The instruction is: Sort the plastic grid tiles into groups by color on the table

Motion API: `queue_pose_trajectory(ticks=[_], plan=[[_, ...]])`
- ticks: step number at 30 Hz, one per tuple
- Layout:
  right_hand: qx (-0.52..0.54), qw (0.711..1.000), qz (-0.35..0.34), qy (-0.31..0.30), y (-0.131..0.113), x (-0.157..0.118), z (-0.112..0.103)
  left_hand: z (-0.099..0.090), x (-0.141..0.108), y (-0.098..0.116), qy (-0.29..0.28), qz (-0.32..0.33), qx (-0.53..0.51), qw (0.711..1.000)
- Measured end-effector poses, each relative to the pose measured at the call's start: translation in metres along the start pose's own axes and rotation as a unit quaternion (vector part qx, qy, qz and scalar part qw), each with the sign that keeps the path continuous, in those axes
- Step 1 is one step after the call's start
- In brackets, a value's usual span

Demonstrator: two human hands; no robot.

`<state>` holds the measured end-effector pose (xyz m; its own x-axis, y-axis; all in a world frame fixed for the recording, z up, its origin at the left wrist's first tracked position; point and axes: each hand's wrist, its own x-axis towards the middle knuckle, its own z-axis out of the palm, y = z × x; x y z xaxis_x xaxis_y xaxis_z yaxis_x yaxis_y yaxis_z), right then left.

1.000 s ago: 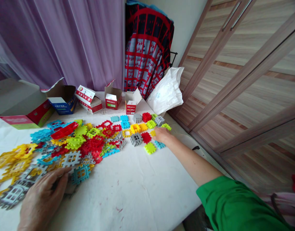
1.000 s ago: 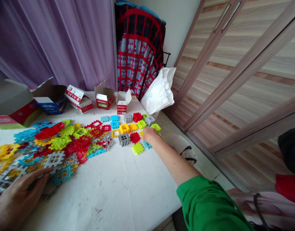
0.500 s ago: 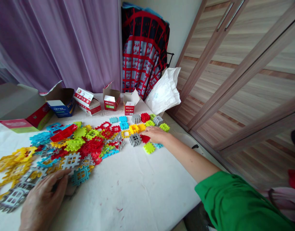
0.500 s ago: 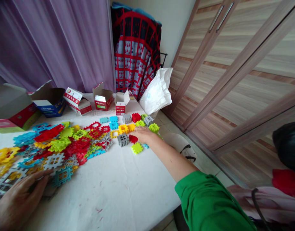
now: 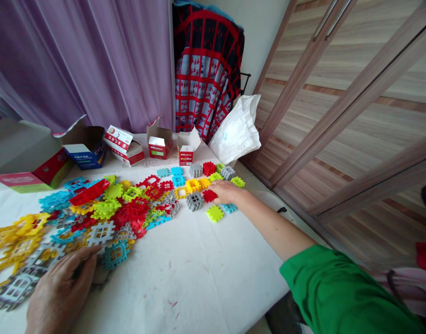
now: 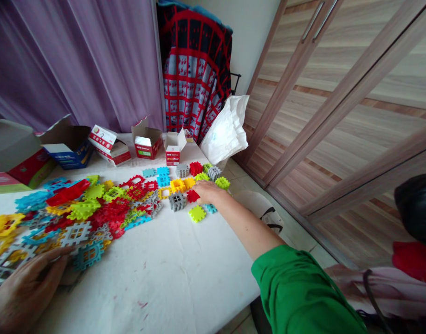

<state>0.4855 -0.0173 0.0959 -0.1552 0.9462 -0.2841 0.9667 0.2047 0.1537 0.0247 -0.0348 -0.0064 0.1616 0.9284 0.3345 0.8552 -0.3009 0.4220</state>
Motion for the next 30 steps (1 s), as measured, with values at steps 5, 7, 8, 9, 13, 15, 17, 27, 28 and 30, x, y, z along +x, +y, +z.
queue_pose_trajectory(ticks=[5, 7, 8, 9, 13, 15, 17, 27, 28, 30], plan=[[-0.021, 0.999, 0.027, -0.003, -0.003, 0.003, -0.002, 0.002, 0.0, -0.001, 0.011, 0.019, 0.016, 1.0], [-0.028, 0.999, 0.029, -0.013, -0.005, 0.005, -0.002, 0.002, 0.0, -0.001, 0.015, 0.023, 0.023, 0.999], [-0.031, 0.999, 0.032, -0.016, -0.006, 0.006, -0.003, 0.002, 0.0, -0.001, 0.016, 0.025, 0.024, 0.999], [-0.034, 0.999, 0.034, -0.018, -0.007, 0.007, -0.003, 0.002, -0.001, 0.0, 0.016, 0.028, 0.024, 0.999], [-0.046, 0.998, 0.038, -0.026, -0.01, 0.011, -0.007, 0.003, -0.002, -0.001, 0.012, 0.024, 0.022, 0.999], [-0.05, 0.998, 0.036, -0.032, -0.011, 0.012, -0.009, 0.003, -0.003, -0.001, 0.011, 0.022, 0.023, 0.999], [-0.048, 0.998, 0.028, -0.034, -0.012, 0.012, -0.01, 0.003, -0.003, -0.002, 0.012, 0.025, 0.022, 0.999], [-0.031, 0.999, -0.002, -0.027, -0.005, 0.012, -0.007, 0.005, -0.004, -0.005, 0.008, 0.018, 0.02, 1.0], [-0.034, 0.999, -0.001, -0.028, -0.006, 0.012, -0.007, 0.005, -0.004, -0.005, 0.006, 0.016, 0.021, 1.0], [-0.034, 0.999, -0.001, -0.032, -0.007, 0.011, -0.009, 0.007, -0.004, -0.007, 0.004, 0.015, 0.022, 1.0]])
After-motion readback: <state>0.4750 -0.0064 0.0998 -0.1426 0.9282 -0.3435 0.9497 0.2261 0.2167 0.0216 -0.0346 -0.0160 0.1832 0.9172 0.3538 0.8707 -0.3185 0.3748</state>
